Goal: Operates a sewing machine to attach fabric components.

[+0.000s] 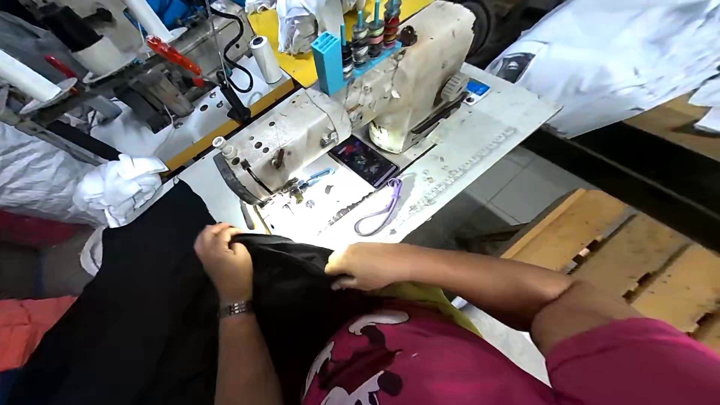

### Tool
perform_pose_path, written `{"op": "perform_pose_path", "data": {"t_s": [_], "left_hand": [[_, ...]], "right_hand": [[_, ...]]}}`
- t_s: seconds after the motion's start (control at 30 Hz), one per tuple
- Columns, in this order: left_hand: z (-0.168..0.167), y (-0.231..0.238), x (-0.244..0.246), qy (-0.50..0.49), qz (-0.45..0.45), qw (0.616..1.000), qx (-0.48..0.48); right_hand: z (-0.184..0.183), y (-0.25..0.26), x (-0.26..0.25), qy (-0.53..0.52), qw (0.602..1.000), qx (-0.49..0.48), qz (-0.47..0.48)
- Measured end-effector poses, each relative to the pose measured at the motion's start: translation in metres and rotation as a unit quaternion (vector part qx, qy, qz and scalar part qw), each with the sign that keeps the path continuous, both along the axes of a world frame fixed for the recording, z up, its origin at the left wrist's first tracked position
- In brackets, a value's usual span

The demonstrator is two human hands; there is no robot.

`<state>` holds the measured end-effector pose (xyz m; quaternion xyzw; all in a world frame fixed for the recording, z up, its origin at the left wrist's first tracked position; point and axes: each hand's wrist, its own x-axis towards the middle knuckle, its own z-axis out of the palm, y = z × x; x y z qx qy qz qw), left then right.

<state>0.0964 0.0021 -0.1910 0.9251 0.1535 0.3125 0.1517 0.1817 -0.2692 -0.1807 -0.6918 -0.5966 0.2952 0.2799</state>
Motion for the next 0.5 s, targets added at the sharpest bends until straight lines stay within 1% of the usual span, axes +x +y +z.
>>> {"op": "perform_pose_path", "data": {"t_s": [0.03,0.1,0.17,0.2,0.27,0.37,0.43,0.5], "left_hand": [[-0.016,-0.002,0.002,0.031,-0.009,0.999,-0.005],[-0.034,0.002,0.002,0.057,-0.032,0.998,-0.008],[-0.041,0.011,-0.001,0.052,-0.056,0.997,-0.015],[-0.044,0.016,-0.001,0.047,-0.065,0.997,-0.018],[-0.046,0.022,-0.002,0.047,-0.078,0.996,-0.018],[-0.047,0.029,-0.004,0.057,-0.088,0.994,-0.017],[-0.047,0.031,-0.005,0.066,-0.085,0.994,-0.024],[-0.047,0.031,-0.005,0.066,-0.083,0.994,-0.031]], "right_hand": [[-0.01,-0.002,-0.002,-0.01,1.0,0.009,-0.009],[-0.012,-0.003,-0.002,-0.003,0.996,0.064,-0.064],[-0.005,-0.005,0.006,-0.002,0.981,0.11,-0.158],[-0.004,-0.009,0.013,-0.035,0.966,0.135,-0.217],[-0.013,-0.023,0.033,-0.12,0.917,0.188,-0.332],[-0.031,-0.055,0.07,-0.161,0.843,0.22,-0.463],[-0.042,-0.075,0.089,-0.176,0.8,0.231,-0.524],[-0.056,-0.089,0.102,-0.185,0.773,0.228,-0.562]]}}
